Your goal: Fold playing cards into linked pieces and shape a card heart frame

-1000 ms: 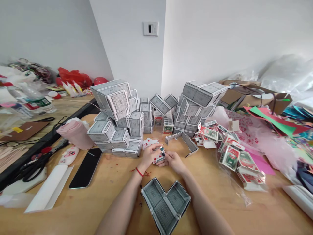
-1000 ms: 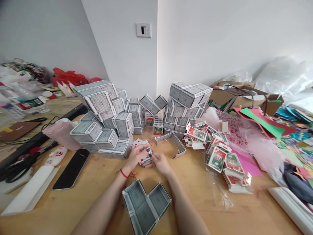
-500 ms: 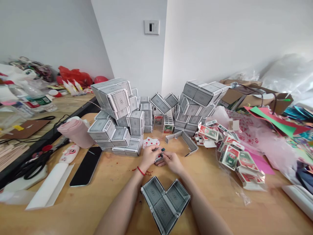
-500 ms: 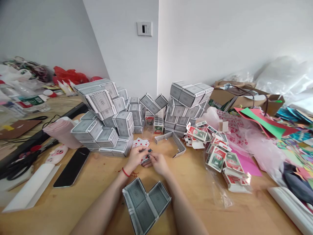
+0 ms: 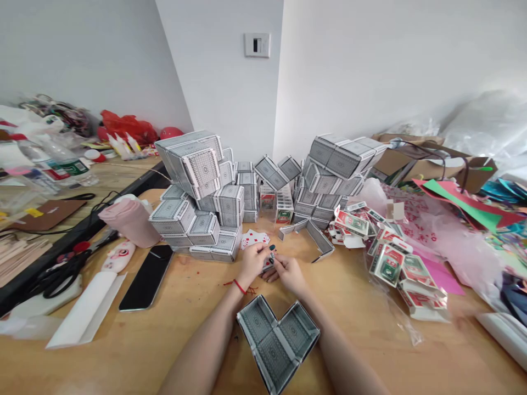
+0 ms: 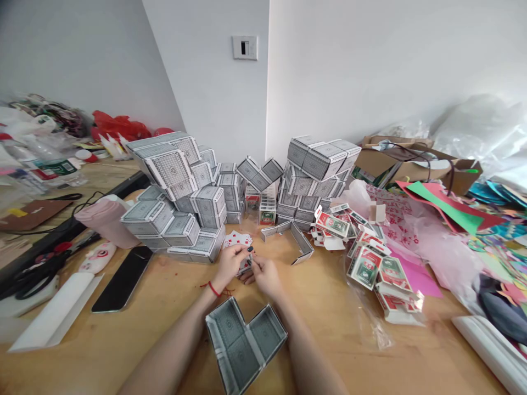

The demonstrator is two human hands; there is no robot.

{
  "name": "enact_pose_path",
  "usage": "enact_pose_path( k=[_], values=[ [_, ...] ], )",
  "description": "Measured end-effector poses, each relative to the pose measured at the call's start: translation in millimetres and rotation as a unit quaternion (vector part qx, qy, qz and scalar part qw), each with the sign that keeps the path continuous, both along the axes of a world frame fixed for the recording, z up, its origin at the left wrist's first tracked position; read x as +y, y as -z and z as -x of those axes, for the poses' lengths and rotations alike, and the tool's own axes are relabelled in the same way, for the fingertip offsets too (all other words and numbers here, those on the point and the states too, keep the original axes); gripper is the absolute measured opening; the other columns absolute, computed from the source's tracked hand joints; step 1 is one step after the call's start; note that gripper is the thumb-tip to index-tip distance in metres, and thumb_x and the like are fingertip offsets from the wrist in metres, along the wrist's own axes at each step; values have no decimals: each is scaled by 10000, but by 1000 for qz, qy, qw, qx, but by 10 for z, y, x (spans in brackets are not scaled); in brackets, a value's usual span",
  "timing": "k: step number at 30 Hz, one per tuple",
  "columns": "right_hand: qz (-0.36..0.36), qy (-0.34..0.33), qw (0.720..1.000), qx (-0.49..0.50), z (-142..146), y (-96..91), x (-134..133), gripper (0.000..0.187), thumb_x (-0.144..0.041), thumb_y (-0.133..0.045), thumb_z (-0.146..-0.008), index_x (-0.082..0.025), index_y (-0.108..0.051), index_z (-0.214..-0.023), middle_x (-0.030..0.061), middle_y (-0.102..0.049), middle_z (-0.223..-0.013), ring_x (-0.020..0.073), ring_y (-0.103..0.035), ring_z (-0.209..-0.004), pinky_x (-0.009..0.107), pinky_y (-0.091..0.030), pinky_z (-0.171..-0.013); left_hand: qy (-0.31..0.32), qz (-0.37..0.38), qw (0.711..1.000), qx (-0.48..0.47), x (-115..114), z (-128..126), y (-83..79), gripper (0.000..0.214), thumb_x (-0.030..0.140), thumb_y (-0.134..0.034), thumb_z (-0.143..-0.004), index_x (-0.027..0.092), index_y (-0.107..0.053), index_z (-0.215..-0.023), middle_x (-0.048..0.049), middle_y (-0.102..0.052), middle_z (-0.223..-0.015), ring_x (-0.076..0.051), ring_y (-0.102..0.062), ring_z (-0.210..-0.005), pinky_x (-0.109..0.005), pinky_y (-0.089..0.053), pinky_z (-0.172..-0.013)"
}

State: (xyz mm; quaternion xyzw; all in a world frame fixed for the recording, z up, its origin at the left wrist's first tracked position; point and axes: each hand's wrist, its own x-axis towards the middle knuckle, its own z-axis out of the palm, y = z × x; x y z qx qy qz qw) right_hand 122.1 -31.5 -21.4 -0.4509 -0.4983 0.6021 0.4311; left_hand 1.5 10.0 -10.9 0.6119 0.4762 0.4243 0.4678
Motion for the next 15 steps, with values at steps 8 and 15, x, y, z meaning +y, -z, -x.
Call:
enact_pose_path(
  k=[8,15],
  values=[
    [2,1,997,-73,19,-71,-17,553,-647,-365,-747,-133,-500,-898,-31,-547,-364,159,-561,-323,195,-377,-294,31,-17,999,-28,-59,7,-36,277,355,-514,-749,130,-651,-665,-25,-629,-622,-146,-546,-612,-236,-394,-568],
    [-5,18,996,-85,18,-14,8,523,-658,-350,-730,-163,-484,-834,-42,-527,-354,158,-552,-317,204,-379,-299,64,12,997,-52,-25,43,-16,242,337,-549,-726,135,-684,-733,-37,-664,-697,-170,-586,-698,-258,-435,-646]
  ],
)
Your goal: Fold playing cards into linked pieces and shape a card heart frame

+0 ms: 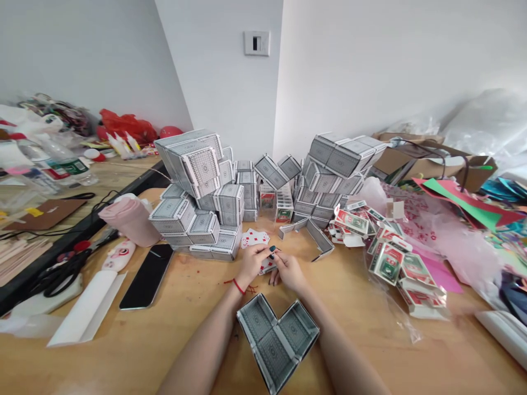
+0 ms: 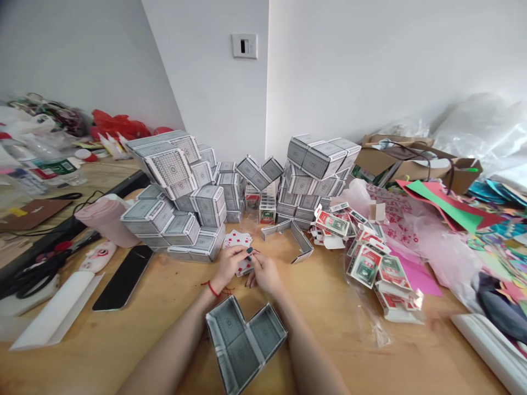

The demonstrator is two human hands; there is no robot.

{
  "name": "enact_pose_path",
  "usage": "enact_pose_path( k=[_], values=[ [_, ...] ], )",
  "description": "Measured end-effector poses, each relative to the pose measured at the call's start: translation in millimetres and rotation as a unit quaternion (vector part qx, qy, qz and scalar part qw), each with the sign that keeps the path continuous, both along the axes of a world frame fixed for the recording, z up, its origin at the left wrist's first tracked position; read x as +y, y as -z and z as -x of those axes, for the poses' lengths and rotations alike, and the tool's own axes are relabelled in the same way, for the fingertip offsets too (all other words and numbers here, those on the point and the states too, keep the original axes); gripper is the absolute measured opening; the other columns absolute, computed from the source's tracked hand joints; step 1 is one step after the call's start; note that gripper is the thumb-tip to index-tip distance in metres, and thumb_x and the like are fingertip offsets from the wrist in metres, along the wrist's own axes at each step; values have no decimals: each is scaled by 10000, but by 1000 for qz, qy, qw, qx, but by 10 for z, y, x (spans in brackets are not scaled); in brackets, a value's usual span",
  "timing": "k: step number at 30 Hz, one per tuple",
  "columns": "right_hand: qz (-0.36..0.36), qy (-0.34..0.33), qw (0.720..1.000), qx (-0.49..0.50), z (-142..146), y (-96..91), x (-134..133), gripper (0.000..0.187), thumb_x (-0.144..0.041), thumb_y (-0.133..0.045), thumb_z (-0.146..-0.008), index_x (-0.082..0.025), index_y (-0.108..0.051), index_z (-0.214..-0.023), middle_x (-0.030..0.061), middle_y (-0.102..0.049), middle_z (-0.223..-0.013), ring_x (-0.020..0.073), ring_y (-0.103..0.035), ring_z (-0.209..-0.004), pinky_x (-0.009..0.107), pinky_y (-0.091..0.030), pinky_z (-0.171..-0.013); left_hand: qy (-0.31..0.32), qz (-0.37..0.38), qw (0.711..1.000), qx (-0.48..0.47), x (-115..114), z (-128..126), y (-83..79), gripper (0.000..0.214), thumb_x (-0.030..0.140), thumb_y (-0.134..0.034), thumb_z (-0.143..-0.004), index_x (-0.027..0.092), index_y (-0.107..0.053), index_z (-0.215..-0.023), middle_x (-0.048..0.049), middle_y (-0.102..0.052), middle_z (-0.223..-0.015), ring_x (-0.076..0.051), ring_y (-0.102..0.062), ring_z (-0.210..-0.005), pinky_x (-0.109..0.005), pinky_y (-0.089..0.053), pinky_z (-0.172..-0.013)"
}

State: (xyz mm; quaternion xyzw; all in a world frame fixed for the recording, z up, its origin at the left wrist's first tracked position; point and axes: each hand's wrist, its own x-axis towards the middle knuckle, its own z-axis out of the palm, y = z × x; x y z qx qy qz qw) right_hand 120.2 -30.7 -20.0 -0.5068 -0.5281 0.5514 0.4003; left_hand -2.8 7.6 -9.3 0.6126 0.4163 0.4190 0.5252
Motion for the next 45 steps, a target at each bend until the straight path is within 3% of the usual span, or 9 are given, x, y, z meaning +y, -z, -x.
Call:
enact_pose_path(
  k=[8,14,19,24,32,40,45],
  values=[
    [-53,17,997,-53,-1,72,1,366,-539,-353,-797,-201,-471,-721,-52,-482,-325,147,-511,-279,201,-341,-272,-39,-33,998,27,-19,-49,-1,201,307,-544,-732,139,-632,-664,-27,-639,-652,-134,-555,-617,-233,-424,-585],
    [-85,36,993,-68,20,97,-6,360,-541,-371,-800,-225,-469,-660,-43,-489,-325,145,-485,-263,221,-339,-277,-61,-30,997,22,-20,-94,-36,180,301,-566,-714,144,-602,-633,-12,-619,-613,-135,-559,-613,-236,-431,-586],
    [-35,27,999,-5,13,34,19,407,-594,-367,-777,-204,-479,-792,-59,-493,-346,143,-510,-289,210,-366,-292,-91,-12,996,-22,11,-88,-38,225,350,-553,-732,141,-632,-703,-45,-661,-728,-159,-594,-703,-257,-452,-646],
    [-34,88,992,78,-49,-75,30,434,-568,-415,-769,-198,-420,-996,-63,-545,-484,125,-536,-325,198,-376,-304,-131,24,987,-84,46,-45,-53,278,384,-488,-774,132,-600,-817,-61,-650,-793,-165,-600,-733,-267,-462,-650],
    [-40,151,983,99,-116,12,86,391,-575,-400,-785,-230,-382,-969,-45,-556,-500,159,-541,-352,259,-408,-329,-44,-6,998,-40,-4,-81,21,185,202,-576,-687,144,-535,-858,-43,-631,-813,-155,-602,-737,-266,-471,-666],
    [-19,115,987,108,-120,59,114,386,-554,-560,-686,-226,-374,-767,-13,-600,-584,168,-600,-473,295,-495,-434,-121,-54,991,24,29,-35,13,132,242,-510,-746,154,-593,-798,-34,-622,-770,-148,-547,-700,-256,-433,-647],
    [-16,46,994,93,-99,-17,67,380,-540,-548,-703,-204,-381,-766,-40,-584,-528,120,-566,-402,214,-433,-377,-136,-80,986,61,17,-36,-2,136,242,-464,-779,163,-575,-785,-15,-589,-713,-133,-514,-641,-245,-406,-607]
  ],
)
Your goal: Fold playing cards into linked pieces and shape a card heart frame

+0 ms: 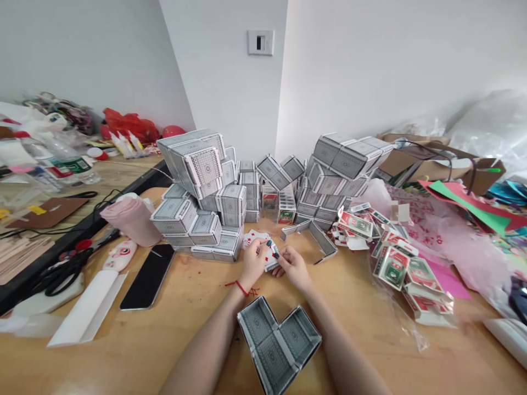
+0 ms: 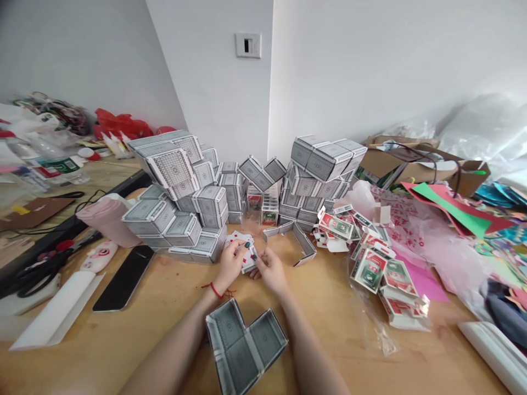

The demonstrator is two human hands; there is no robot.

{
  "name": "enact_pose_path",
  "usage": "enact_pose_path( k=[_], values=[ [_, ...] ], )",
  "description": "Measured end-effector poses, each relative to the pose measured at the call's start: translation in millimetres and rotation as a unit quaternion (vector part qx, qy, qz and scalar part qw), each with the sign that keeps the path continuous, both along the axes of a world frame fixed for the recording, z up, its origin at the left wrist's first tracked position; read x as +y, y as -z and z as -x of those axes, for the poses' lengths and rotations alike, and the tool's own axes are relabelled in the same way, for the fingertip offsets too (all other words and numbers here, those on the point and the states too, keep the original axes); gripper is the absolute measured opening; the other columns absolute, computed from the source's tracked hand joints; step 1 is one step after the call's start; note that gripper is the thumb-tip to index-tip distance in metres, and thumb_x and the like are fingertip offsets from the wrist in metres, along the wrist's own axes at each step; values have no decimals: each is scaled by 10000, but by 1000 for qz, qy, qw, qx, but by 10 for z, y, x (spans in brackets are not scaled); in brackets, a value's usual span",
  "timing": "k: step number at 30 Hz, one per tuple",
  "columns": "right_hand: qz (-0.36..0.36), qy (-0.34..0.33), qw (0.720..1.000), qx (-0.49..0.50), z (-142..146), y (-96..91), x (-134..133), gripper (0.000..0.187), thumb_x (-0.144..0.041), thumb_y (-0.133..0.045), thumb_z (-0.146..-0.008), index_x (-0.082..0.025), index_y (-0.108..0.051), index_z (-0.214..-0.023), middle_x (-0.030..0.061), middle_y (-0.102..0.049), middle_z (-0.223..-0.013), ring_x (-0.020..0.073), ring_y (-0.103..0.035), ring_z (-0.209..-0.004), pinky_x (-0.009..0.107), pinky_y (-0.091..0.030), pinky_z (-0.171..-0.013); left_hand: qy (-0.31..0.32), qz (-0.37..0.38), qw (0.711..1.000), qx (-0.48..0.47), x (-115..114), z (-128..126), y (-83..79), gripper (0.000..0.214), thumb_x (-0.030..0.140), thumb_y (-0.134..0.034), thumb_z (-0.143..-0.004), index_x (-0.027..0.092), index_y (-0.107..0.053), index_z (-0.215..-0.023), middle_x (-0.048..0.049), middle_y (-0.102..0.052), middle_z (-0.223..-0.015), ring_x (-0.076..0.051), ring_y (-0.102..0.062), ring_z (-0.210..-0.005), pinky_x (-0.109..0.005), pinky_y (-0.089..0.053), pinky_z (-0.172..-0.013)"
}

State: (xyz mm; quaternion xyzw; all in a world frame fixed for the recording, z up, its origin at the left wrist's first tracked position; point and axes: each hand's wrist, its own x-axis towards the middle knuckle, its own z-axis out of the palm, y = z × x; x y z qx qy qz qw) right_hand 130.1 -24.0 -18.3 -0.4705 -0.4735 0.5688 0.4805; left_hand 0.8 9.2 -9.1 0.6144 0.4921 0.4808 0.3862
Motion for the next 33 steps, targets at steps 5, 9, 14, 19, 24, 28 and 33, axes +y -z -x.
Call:
enact_pose_path(
  k=[5,9,14,19,24,28,33],
  values=[
    [-20,19,999,-27,9,-38,-9,359,-535,-478,-756,-212,-391,-885,-96,-492,-422,92,-449,-274,177,-308,-270,24,-29,999,33,-50,-25,-13,167,277,-454,-801,168,-568,-748,-17,-585,-694,-136,-508,-627,-241,-389,-583],
    [-19,-4,999,-25,-6,-49,-13,343,-537,-454,-768,-217,-370,-858,-94,-496,-396,98,-440,-260,177,-300,-259,30,-9,999,18,-51,-34,-26,198,322,-483,-789,162,-599,-774,-27,-609,-714,-145,-523,-642,-247,-399,-586],
    [-5,28,999,21,-3,-83,-20,340,-514,-482,-753,-227,-330,-852,-100,-514,-430,106,-479,-284,188,-374,-277,-10,18,998,-58,-7,2,-27,334,349,-345,-847,155,-614,-805,-15,-565,-638,-138,-512,-622,-251,-408,-618],
    [-15,61,996,56,3,-105,-14,298,-463,-484,-759,-231,-332,-870,-97,-527,-469,105,-501,-318,197,-413,-297,65,32,996,-47,-46,12,11,181,295,-416,-792,169,-540,-750,17,-501,-626,-111,-439,-565,-217,-366,-532],
    [-16,50,995,79,5,-100,-8,247,-417,-471,-770,-222,-361,-874,-94,-513,-448,98,-476,-298,185,-382,-290,83,27,996,-22,-75,-14,54,139,241,-390,-788,172,-504,-826,6,-498,-689,-116,-434,-598,-219,-366,-549],
    [12,44,994,100,16,-81,3,264,-407,-483,-747,-220,-369,-894,-88,-530,-483,101,-486,-309,198,-398,-307,57,23,998,-12,-106,-32,13,173,207,-368,-791,173,-499,-897,-1,-502,-682,-129,-444,-595,-233,-367,-549],
    [36,29,991,123,45,-47,-3,271,-408,-499,-731,-233,-332,-852,-97,-526,-466,109,-488,-307,198,-394,-303,29,13,999,-10,-136,-40,-56,119,177,-352,-781,184,-467,-751,9,-479,-631,-125,-443,-575,-230,-365,-544]
  ],
)
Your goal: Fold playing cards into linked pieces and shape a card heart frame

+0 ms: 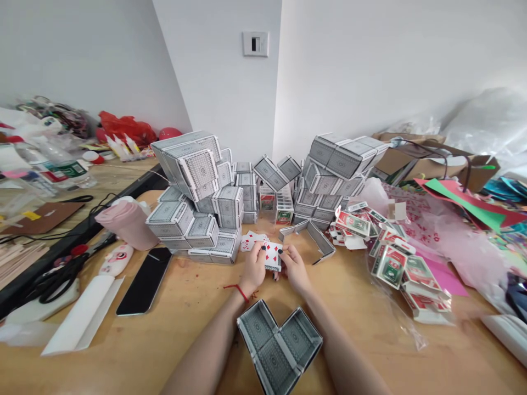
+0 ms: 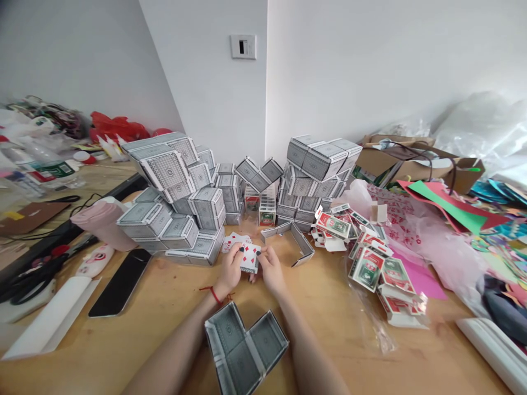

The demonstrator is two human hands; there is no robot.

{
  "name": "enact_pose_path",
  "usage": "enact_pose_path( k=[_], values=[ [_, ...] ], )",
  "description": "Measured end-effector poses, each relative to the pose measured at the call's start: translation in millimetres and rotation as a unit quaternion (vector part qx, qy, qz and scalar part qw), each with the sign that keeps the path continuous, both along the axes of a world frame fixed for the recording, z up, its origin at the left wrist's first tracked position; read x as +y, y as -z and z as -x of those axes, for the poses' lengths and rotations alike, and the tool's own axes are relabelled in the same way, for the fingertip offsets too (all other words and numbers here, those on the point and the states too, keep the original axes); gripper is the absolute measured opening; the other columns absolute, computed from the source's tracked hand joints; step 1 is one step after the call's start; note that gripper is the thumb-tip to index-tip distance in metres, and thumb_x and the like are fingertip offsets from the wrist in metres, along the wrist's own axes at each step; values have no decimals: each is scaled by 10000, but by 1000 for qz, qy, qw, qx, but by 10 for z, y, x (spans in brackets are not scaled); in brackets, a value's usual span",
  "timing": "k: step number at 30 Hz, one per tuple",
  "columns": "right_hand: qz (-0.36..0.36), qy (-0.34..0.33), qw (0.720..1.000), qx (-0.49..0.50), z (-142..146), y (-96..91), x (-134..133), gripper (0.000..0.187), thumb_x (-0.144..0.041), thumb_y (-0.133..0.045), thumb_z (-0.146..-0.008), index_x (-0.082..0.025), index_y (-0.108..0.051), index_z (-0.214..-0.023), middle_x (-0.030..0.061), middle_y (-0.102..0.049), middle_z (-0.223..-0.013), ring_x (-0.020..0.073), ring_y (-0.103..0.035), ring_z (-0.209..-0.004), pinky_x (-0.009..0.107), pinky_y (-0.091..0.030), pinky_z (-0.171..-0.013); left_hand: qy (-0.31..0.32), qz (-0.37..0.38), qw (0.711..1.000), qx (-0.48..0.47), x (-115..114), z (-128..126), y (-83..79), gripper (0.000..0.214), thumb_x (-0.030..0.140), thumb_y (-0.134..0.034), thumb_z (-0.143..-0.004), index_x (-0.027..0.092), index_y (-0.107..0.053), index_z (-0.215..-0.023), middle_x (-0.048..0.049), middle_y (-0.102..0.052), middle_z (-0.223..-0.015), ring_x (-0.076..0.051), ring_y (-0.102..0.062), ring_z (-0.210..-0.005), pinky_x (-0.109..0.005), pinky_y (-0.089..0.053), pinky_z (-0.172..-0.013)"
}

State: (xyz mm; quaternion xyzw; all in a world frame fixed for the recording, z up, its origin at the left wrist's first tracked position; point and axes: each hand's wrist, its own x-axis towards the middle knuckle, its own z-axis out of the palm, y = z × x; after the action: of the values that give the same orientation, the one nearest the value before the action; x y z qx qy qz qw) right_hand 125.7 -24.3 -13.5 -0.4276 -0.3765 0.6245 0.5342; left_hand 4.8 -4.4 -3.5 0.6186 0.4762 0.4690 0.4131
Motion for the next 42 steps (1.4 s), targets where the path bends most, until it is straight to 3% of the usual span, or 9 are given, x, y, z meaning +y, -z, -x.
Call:
enact_pose_path(
  k=[4,13,19,26,30,34,39,42],
  values=[
    [6,2,999,52,38,-24,-23,249,-394,-502,-738,-238,-352,-860,-91,-553,-516,101,-481,-310,194,-384,-281,-3,-14,1000,-14,15,-1,-1,131,178,-349,-778,183,-451,-695,18,-467,-611,-121,-446,-576,-226,-372,-546],
    [-2,-2,996,88,41,-56,-25,135,-300,-501,-749,-216,-474,-852,-79,-541,-535,88,-463,-316,191,-369,-261,-1,-31,999,-36,40,2,45,169,157,-370,-763,179,-534,-793,-16,-563,-750,-135,-515,-681,-236,-411,-599],
    [3,-1,995,96,34,-19,-13,108,-263,-502,-739,-207,-472,-826,-71,-547,-526,90,-475,-310,181,-367,-253,2,-29,998,-59,29,0,43,139,173,-383,-743,179,-514,-697,8,-510,-646,-118,-471,-570,-219,-370,-514],
    [69,-135,973,171,-4,-54,-32,229,-388,-381,-798,-212,-421,-939,0,-629,-682,160,-610,-467,280,-499,-339,16,-71,995,-65,-7,89,-68,224,212,-333,-738,167,-519,-623,-19,-534,-632,-144,-482,-596,-249,-356,-546],
    [147,-212,952,166,-39,-34,-19,281,-387,-287,-882,-157,-444,-914,58,-644,-659,159,-630,-498,233,-501,-359,35,-76,994,-65,-25,105,-113,255,232,-318,-738,164,-519,-597,-27,-539,-604,-142,-474,-552,-257,-349,-527],
    [158,-282,928,184,-105,-4,-29,271,-288,-261,-904,-119,-474,-915,115,-663,-693,174,-657,-579,188,-480,-348,48,-78,994,-66,-19,105,-99,281,252,-322,-742,167,-511,-552,-29,-544,-590,-138,-476,-545,-263,-358,-541],
    [112,-254,947,164,-118,19,-38,198,-254,-374,-887,-107,-503,-912,115,-677,-720,162,-666,-582,198,-517,-424,40,-3,992,-117,11,79,-33,272,296,-394,-771,178,-484,-543,13,-462,-492,-108,-411,-438,-241,-319,-434],
    [73,-195,966,150,-76,21,-28,206,-282,-433,-869,-107,-517,-938,109,-678,-741,165,-668,-590,236,-540,-478,-5,16,992,-128,58,64,-25,270,351,-403,-811,176,-546,-664,7,-533,-566,-117,-488,-497,-238,-386,-484]
  ],
)
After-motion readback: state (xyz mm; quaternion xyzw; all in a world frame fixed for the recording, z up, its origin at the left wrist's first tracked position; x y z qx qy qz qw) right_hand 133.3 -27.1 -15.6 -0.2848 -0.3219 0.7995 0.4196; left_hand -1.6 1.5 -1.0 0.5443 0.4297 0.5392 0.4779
